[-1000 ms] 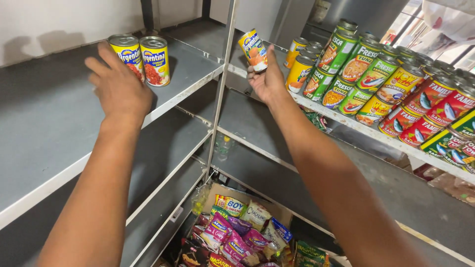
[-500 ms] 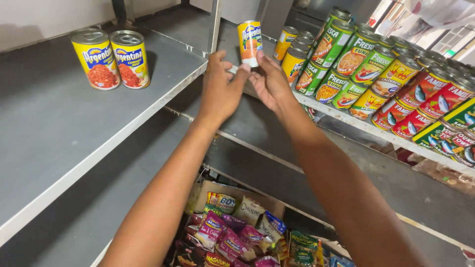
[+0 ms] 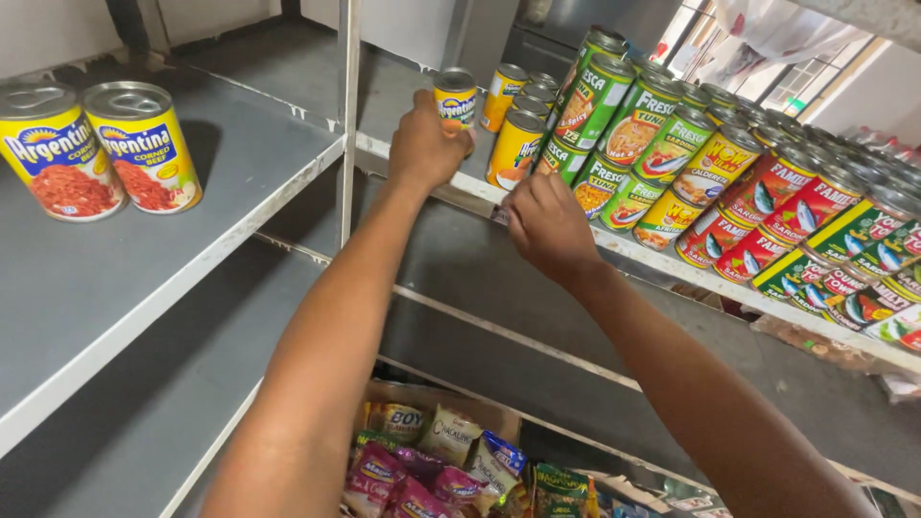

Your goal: Organizing and stacking various canned goods onto shelves in a grocery store aisle.

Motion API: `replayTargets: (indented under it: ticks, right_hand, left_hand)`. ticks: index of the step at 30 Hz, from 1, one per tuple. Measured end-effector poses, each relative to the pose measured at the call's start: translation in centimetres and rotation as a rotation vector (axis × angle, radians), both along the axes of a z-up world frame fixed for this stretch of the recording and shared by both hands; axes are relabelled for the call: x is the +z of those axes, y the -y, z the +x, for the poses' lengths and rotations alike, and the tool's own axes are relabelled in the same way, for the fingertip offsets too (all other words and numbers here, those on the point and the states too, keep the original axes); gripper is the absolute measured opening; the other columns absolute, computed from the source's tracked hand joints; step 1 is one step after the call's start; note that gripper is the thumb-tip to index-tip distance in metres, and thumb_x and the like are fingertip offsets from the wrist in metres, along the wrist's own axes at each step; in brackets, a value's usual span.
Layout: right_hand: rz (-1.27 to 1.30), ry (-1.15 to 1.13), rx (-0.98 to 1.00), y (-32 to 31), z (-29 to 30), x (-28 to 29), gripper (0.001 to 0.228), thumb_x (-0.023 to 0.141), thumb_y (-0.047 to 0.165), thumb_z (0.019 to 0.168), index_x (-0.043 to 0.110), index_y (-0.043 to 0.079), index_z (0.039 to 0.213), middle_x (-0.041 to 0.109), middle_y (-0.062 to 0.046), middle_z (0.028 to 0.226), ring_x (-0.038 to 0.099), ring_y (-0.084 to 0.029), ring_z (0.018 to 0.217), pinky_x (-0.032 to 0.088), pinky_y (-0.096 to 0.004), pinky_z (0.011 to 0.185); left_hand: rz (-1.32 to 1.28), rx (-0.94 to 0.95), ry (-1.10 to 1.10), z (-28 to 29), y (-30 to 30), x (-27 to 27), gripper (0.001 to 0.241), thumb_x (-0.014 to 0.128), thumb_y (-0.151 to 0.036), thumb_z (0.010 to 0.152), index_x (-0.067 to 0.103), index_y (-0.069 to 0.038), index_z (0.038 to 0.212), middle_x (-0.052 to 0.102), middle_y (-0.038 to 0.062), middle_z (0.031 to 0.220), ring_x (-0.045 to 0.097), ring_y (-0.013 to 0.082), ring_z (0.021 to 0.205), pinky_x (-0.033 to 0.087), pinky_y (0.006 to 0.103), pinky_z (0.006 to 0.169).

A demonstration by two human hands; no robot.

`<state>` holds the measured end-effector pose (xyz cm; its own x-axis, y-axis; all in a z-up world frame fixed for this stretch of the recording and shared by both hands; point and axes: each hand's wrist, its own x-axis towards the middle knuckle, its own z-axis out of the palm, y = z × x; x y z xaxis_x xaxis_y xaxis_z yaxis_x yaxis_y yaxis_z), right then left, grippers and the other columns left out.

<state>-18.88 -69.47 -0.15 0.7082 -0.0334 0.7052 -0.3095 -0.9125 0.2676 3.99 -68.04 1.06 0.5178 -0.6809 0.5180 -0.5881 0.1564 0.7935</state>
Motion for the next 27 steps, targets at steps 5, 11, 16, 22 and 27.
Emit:
replayTargets:
  ticks: [5,11,16,22,27]
  right_hand:
    - [-0.173,-0.050,-0.050,2.6,-0.4,-2.3,0.020,0.070,0.008,0.087,0.058,0.001,0.100,0.058,-0.016,0.108,0.055,-0.033,0.096,0.044,-0.046,0.082]
    - [-0.262,0.008,-0.152,3.0,0.6,-4.1,0.012,0.066,0.009,0.094,0.056,0.005,0.098,0.056,-0.013,0.106,0.050,-0.029,0.089,0.040,-0.045,0.078]
    - [-0.289,0.081,-0.177,2.5,1.7,-3.5,0.015,0.066,0.012,0.085,0.054,0.007,0.095,0.055,-0.014,0.103,0.050,-0.031,0.088,0.041,-0.046,0.079]
    - [-0.232,0.107,-0.210,2.8,2.1,-3.8,0.017,0.068,0.012,0.088,0.056,0.004,0.097,0.055,-0.014,0.102,0.051,-0.031,0.088,0.040,-0.046,0.076]
    - [-0.235,0.114,-0.213,2.7,2.1,-3.6,0.014,0.068,0.009,0.089,0.056,0.005,0.095,0.055,-0.013,0.102,0.051,-0.031,0.087,0.040,-0.045,0.075]
  left_hand:
    - [0.203,0.014,0.066,-1.1,2.4,0.7,0.062,0.086,-0.025,0.075,0.052,-0.004,0.122,0.072,0.019,0.114,0.067,0.0379,0.110,0.052,0.0473,0.092]
    - [0.266,-0.179,0.108,2.4,7.1,-1.2,0.057,0.086,-0.013,0.073,0.057,-0.002,0.120,0.071,0.020,0.117,0.068,0.0336,0.115,0.054,0.0390,0.097]
    - [0.247,-0.183,0.123,1.6,7.2,-0.6,0.057,0.088,-0.012,0.070,0.059,-0.003,0.119,0.072,0.018,0.116,0.068,0.0334,0.114,0.053,0.0380,0.097]
    - [0.282,-0.063,0.102,0.9,8.7,-0.9,0.053,0.087,-0.018,0.077,0.060,-0.004,0.119,0.073,0.017,0.116,0.067,0.0339,0.115,0.053,0.0420,0.098]
    - [0.396,-0.022,0.132,-0.4,7.4,0.3,0.057,0.086,-0.023,0.080,0.059,-0.017,0.130,0.066,0.009,0.129,0.058,0.0320,0.127,0.049,0.0443,0.103]
